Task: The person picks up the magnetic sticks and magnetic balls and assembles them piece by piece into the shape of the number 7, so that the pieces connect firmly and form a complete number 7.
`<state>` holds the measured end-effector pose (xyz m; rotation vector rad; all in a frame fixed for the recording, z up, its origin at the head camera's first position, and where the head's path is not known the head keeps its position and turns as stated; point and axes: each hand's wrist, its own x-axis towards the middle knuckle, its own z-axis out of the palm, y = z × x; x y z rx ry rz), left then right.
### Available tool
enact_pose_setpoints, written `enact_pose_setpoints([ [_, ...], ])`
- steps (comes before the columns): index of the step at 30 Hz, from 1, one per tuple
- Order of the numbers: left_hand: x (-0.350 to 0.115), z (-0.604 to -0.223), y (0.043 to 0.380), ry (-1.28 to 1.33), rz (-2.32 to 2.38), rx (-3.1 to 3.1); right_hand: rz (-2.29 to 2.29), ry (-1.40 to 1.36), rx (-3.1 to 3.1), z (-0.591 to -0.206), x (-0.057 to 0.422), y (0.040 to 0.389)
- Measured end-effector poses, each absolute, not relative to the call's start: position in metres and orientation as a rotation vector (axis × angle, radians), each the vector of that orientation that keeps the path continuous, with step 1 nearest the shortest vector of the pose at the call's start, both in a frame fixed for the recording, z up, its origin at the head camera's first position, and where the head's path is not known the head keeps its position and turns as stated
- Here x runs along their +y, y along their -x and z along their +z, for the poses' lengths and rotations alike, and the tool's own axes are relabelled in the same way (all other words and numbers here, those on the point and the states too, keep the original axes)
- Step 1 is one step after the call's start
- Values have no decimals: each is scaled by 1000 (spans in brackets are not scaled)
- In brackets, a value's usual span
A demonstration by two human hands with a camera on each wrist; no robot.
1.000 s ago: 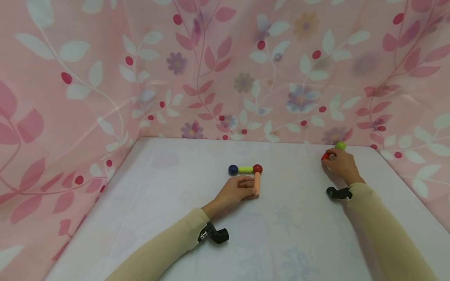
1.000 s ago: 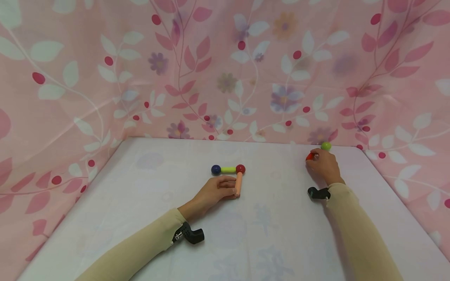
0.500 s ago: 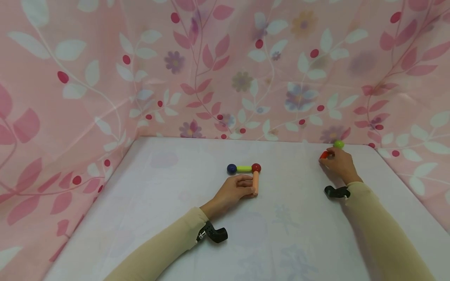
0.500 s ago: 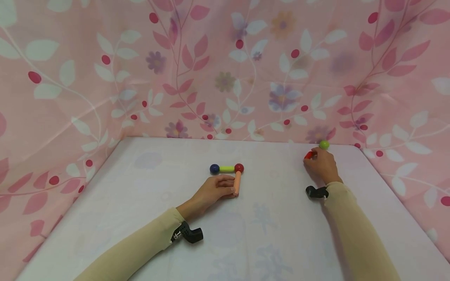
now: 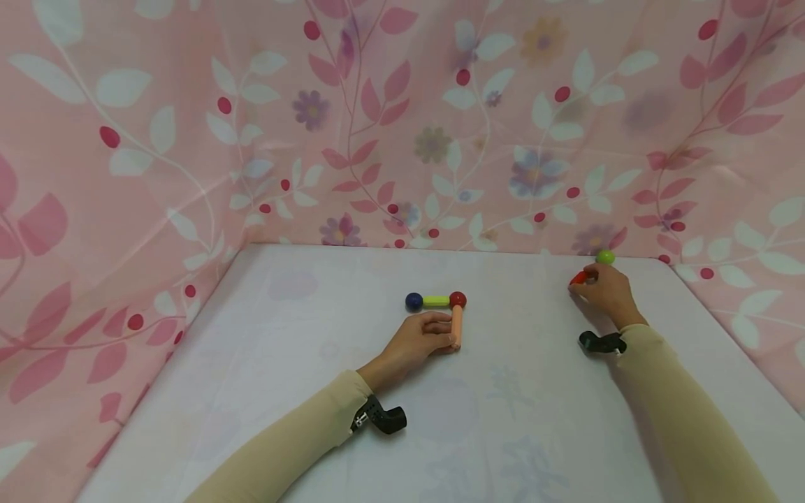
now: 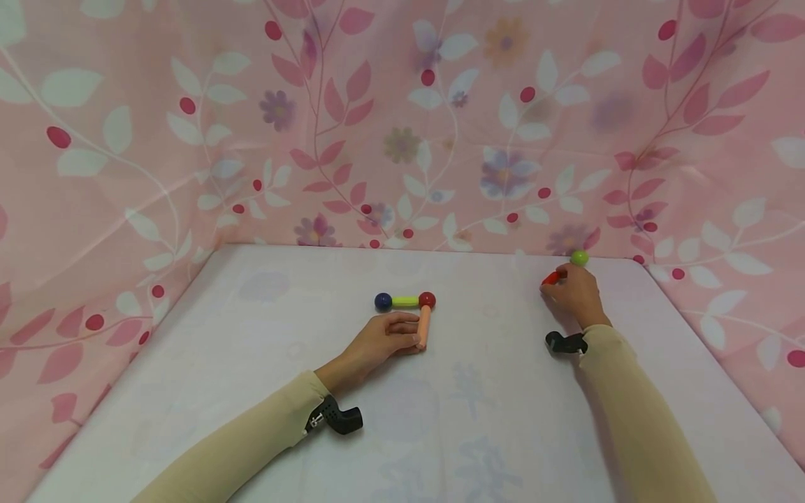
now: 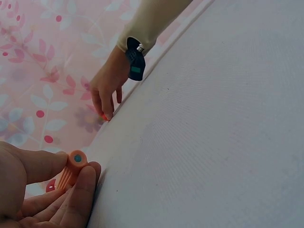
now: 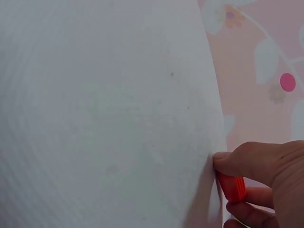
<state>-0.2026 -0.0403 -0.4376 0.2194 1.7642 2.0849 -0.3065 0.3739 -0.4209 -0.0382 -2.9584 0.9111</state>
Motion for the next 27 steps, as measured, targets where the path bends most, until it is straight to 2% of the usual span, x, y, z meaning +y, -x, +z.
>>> enact_pose_setpoints([
  [12, -40, -437, 204, -204, 2077, 1766, 1084, 129, -2948, -411, 364, 299],
  [27, -40, -437, 203, -199, 2085, 1750, 1066, 6, -2922, -402, 342, 287],
])
